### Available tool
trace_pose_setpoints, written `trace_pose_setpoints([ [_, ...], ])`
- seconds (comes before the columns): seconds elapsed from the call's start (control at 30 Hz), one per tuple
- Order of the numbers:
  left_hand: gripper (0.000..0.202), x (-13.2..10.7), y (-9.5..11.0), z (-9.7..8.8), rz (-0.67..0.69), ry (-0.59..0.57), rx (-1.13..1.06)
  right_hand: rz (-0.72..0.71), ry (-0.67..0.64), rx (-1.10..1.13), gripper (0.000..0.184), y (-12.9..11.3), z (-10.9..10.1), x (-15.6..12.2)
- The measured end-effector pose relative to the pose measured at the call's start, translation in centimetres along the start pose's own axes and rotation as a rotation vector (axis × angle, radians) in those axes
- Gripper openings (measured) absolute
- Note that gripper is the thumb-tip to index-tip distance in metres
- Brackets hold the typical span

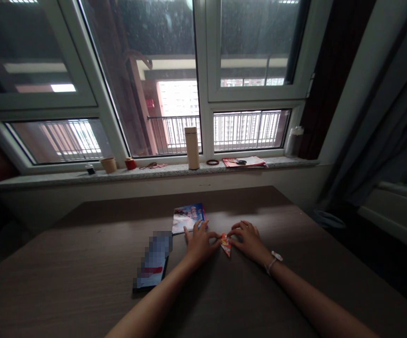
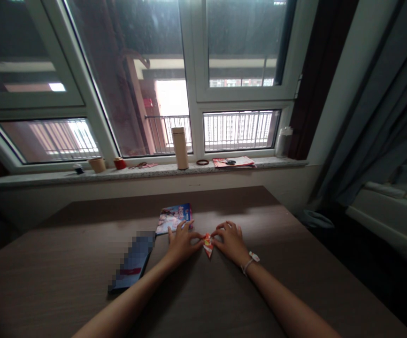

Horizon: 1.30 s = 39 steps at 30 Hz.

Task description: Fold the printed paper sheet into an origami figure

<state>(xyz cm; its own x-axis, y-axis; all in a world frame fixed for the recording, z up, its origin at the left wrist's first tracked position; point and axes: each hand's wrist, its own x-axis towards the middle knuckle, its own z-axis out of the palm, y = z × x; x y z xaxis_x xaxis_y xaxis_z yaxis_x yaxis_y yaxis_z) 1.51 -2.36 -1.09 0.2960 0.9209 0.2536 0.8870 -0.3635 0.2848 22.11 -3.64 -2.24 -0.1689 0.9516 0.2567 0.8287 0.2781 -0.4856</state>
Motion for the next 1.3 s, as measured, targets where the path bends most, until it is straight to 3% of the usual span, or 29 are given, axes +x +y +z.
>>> trace_pose_setpoints([
  [0.23, 0.032, -0.3, 0.3, -0.7, -0.023, -0.062, 0.025, -0.013, -0.036, -0.005, 0.028, -0.2, -0.6, -0.1],
  [0.67, 0.041, -0.8, 0.2, -0.5, 0.013, -0.067, 0.064, 0.015, -0.098, 0.025, 0.042, -0.1, -0.8, -0.4],
  [1.3, 0.063, -1.5, 1.1, -1.4, 0.052, -0.118, 0.051, 0.012, -0.104, 0.023, 0.042, -0.5, -1.1, -0.5],
])
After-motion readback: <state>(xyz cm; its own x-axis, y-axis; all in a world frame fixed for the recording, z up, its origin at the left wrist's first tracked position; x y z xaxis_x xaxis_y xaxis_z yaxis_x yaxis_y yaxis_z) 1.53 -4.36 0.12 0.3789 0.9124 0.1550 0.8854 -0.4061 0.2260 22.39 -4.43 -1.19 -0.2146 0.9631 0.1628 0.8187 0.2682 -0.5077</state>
